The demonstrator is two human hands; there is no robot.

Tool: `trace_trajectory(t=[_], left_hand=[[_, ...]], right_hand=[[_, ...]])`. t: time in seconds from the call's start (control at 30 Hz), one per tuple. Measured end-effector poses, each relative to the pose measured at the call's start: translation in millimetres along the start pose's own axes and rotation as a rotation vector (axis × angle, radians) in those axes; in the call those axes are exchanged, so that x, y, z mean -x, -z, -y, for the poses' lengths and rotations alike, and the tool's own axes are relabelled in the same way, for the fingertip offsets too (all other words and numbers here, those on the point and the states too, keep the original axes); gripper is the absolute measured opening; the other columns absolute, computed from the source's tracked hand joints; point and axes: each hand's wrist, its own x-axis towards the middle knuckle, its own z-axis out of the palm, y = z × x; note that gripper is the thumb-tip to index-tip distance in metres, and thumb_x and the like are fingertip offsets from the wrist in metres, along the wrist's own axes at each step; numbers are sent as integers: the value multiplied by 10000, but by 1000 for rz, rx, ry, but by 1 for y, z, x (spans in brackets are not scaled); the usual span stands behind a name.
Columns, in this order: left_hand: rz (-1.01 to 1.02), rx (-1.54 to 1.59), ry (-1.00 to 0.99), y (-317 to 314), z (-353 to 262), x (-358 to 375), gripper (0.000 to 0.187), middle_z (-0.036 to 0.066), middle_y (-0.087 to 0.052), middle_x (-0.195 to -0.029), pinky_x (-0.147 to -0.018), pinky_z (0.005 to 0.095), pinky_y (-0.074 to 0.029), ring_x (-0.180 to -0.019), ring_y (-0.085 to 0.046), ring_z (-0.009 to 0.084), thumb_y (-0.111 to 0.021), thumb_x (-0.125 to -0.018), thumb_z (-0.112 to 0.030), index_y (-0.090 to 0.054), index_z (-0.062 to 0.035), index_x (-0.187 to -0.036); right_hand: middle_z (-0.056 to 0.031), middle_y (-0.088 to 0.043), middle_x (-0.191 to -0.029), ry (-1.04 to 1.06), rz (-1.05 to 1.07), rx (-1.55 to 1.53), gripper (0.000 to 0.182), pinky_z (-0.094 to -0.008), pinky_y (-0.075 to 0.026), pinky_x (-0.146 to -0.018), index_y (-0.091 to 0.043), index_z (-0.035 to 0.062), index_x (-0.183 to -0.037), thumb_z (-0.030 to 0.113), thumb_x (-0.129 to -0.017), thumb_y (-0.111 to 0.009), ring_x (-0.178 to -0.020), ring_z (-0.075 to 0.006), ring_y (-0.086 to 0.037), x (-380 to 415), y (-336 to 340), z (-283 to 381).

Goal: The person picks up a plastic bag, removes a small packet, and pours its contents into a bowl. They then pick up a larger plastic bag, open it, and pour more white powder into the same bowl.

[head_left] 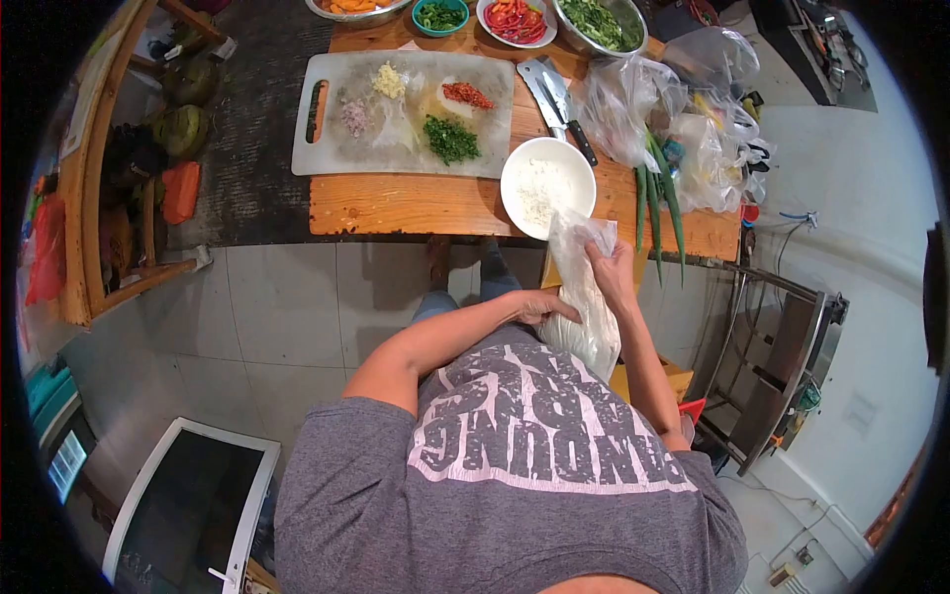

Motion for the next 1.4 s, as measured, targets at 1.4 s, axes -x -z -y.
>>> trace_trajectory(t=[1.4], left_hand=[[31, -316, -97, -19, -36, 15, 775, 75, -526, -1272, -1010, 357, -410, -1181, -502, 196, -789, -696, -48, -374, -59, -1351]], right_hand=[[-53, -670, -944, 138, -136, -130, 229, -244, -465, -770, -645, -64, -1052, 78, -872, -646, -854, -94, -586, 64, 39, 52]])
